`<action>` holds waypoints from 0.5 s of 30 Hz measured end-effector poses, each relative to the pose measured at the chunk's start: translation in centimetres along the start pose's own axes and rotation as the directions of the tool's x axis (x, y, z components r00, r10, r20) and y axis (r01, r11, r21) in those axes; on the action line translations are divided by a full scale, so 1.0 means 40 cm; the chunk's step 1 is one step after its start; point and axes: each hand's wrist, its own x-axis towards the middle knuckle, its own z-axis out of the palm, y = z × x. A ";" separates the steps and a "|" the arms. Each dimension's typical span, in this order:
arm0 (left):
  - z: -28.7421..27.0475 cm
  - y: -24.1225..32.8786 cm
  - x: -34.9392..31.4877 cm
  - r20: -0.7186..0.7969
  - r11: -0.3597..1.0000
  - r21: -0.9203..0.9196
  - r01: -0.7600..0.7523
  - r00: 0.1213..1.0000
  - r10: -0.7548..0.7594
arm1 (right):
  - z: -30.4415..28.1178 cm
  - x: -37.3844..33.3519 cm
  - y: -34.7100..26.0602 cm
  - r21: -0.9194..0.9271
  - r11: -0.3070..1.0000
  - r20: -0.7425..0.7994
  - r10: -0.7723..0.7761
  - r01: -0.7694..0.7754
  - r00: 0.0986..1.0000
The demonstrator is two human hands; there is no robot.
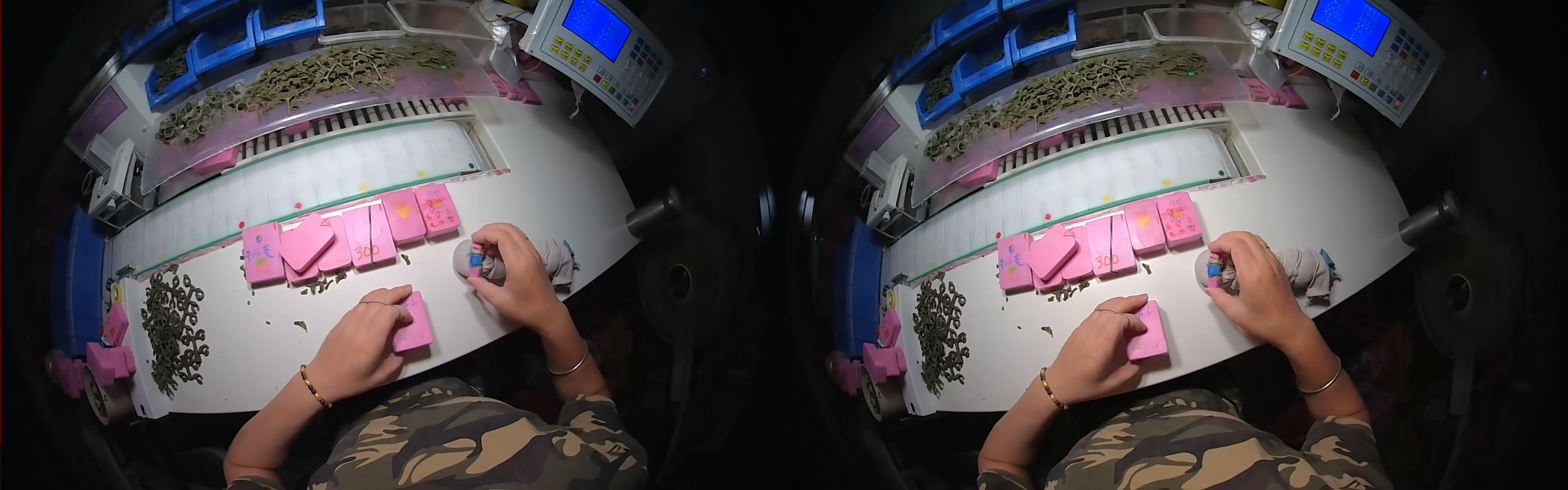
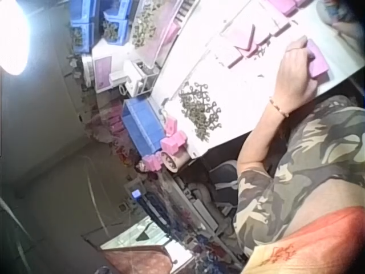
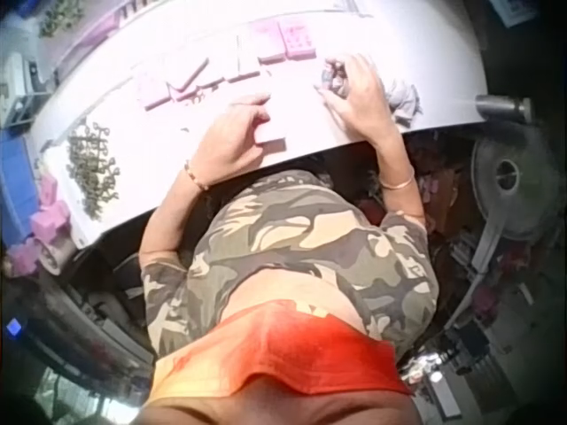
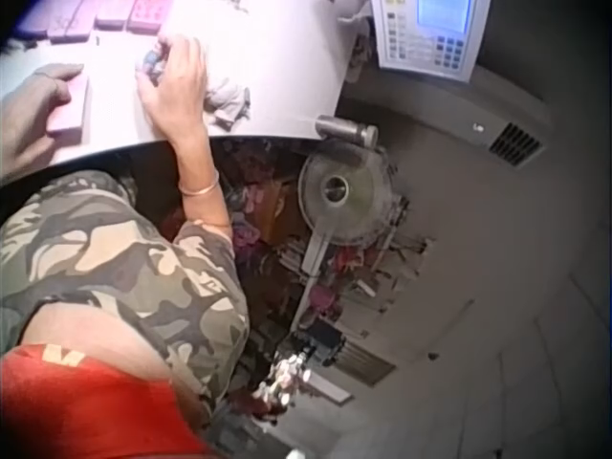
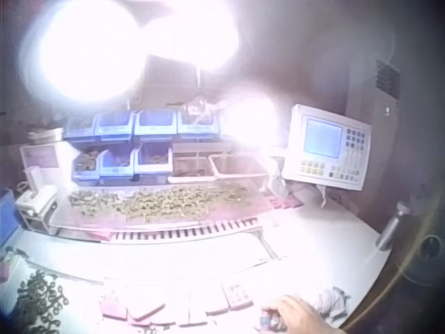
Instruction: Sorting and assembling small metal components into pink molding blocks at an industrial workstation.
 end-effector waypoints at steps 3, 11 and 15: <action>0.005 0.002 -0.005 -0.050 0.998 -0.031 0.047 0.998 -0.049 | -0.019 -0.015 -0.024 0.256 0.953 0.052 0.153 -0.162 0.987; 0.017 0.010 -0.046 -0.252 0.893 -0.371 0.255 0.898 -0.361 | 0.065 -0.048 -0.118 0.922 0.275 0.295 -0.042 -0.273 0.955; 0.007 0.012 -0.052 -0.274 0.859 -0.430 0.277 0.867 -0.417 | 0.126 -0.036 -0.143 0.888 0.442 0.189 -0.103 -0.126 0.977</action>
